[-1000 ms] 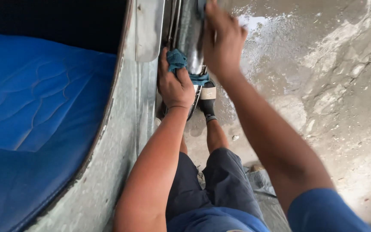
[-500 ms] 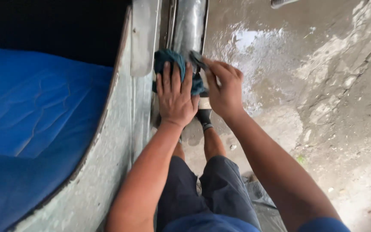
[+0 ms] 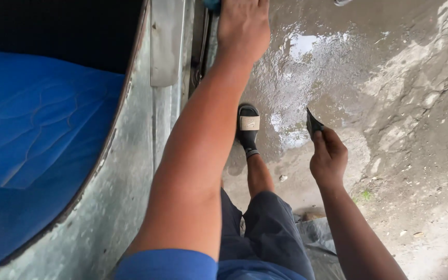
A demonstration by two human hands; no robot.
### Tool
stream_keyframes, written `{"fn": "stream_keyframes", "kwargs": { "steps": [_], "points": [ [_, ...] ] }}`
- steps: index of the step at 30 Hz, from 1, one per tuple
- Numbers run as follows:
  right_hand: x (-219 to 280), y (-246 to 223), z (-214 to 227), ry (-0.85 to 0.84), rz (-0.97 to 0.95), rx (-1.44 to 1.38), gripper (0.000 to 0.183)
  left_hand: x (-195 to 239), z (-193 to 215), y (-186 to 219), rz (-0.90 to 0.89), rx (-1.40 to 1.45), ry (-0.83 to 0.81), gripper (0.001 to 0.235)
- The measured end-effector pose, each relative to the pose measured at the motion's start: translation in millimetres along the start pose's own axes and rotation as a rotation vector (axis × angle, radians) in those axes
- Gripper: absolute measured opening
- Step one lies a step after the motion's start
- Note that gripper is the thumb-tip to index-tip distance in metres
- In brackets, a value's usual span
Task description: Polishing and sanding a metal fender of a vehicle using a cloth and sandpaper.
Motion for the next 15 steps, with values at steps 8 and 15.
{"fn": "stream_keyframes", "kwargs": {
  "steps": [8,15],
  "points": [
    [-33.2,-50.0,-4.9,0.005,0.137,-0.112,0.025,221.0,-3.7,-37.5,0.047,0.116,0.335,0.076],
    [-92.5,-165.6,-92.4,-0.188,0.743,0.225,0.032,190.5,5.1,-54.1,0.163,0.394,0.41,0.089]
  ]
}}
Point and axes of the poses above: each hand's wrist, its own x-axis away from the middle knuckle, its own z-axis out of the back of the hand, y = z × x, the point moved 2 cm from there along -x, towards the middle knuckle, and after that the axes turned 15 degrees about z, right-handed, at the moved point
